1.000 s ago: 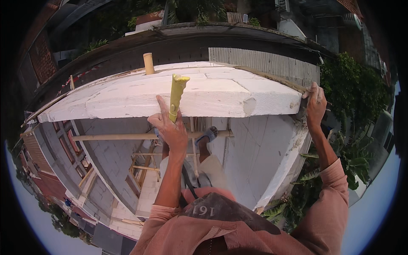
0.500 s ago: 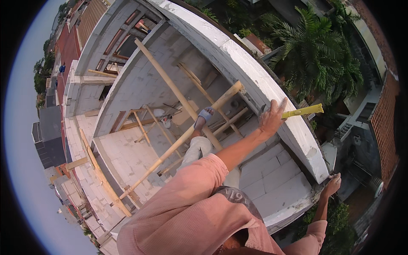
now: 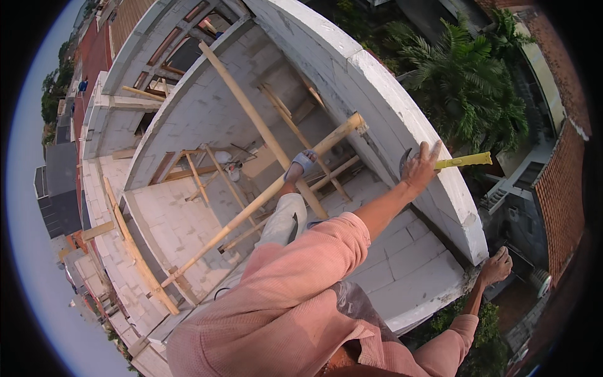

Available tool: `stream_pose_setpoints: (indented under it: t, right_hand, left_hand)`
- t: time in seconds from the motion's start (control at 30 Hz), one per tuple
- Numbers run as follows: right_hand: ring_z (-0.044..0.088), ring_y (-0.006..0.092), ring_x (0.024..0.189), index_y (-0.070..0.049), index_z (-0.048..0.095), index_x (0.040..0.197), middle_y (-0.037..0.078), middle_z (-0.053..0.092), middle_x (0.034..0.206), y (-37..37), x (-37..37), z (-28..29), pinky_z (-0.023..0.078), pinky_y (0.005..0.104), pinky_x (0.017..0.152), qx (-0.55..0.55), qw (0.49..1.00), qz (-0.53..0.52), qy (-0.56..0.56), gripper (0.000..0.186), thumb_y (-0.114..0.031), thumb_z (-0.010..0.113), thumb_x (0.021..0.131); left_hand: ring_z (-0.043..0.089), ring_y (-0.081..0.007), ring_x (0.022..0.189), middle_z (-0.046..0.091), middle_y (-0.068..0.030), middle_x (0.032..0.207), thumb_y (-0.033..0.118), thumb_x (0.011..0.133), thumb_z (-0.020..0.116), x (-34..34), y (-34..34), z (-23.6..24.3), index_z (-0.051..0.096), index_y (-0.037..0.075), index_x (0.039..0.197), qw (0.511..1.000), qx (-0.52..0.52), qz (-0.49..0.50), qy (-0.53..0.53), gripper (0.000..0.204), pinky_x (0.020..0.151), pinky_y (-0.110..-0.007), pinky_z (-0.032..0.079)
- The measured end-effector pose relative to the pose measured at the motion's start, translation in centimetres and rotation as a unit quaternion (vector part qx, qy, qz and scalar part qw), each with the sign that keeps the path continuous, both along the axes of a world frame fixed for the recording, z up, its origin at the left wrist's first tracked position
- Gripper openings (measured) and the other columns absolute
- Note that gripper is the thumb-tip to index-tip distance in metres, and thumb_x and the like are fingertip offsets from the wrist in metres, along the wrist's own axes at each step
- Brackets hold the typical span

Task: The person positions wooden beams and a long metallic straightedge onto a masonry wall at a high construction site, then hammers a nail through a wooden block to secure it.

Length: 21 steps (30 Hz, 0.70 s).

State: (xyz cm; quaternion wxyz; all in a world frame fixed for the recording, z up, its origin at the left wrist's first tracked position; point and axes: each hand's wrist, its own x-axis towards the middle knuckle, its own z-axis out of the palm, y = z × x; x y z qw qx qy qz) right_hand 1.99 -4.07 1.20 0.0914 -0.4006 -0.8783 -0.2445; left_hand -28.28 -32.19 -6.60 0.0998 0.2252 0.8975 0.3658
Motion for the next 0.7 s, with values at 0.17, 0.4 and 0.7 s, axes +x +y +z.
stream_pose_setpoints:
  t: [0.17, 0.4, 0.7]
  right_hand:
    - [0.024, 0.0338, 0.146, -0.013, 0.034, 0.151, 0.017, 0.031, 0.154, -13.7, -12.5, 1.8, 0.018, 0.0536, 0.118, -0.178, 0.955, 0.228, -0.061, 0.072, -0.034, 0.067, 0.09]
    - [0.013, 0.036, 0.15, -0.015, 0.016, 0.158, 0.018, 0.015, 0.161, -17.6, -20.0, -3.4, 0.014, 0.0642, 0.116, -0.264, 0.932, 0.182, -0.171, 0.099, -0.038, 0.074, 0.082]
    - [0.017, 0.0382, 0.148, -0.017, 0.013, 0.158, 0.018, 0.021, 0.158, -16.1, -19.6, -6.0, 0.022, 0.0721, 0.108, -0.22, 0.943, 0.204, -0.143, 0.095, -0.036, 0.072, 0.086]
  left_hand:
    - [0.068, -0.0364, 0.088, 0.044, -0.016, 0.114, 0.022, 0.081, 0.077, -0.1, -0.4, -0.3, 0.036, 0.014, 0.15, 1.0, 0.017, -0.001, -0.005, 0.08, 0.07, -0.046, 0.058]
    - [0.067, -0.0371, 0.094, 0.046, -0.0155, 0.113, 0.027, 0.087, 0.071, -1.8, -1.2, 2.2, 0.04, 0.018, 0.149, 0.993, -0.005, -0.052, -0.103, 0.07, 0.074, -0.047, 0.057]
    - [0.058, -0.0458, 0.116, 0.056, -0.027, 0.132, 0.044, 0.101, 0.05, -2.5, -18.8, 2.7, 0.03, 0.01, 0.151, 0.98, 0.154, 0.049, -0.116, 0.063, 0.093, -0.052, 0.049]
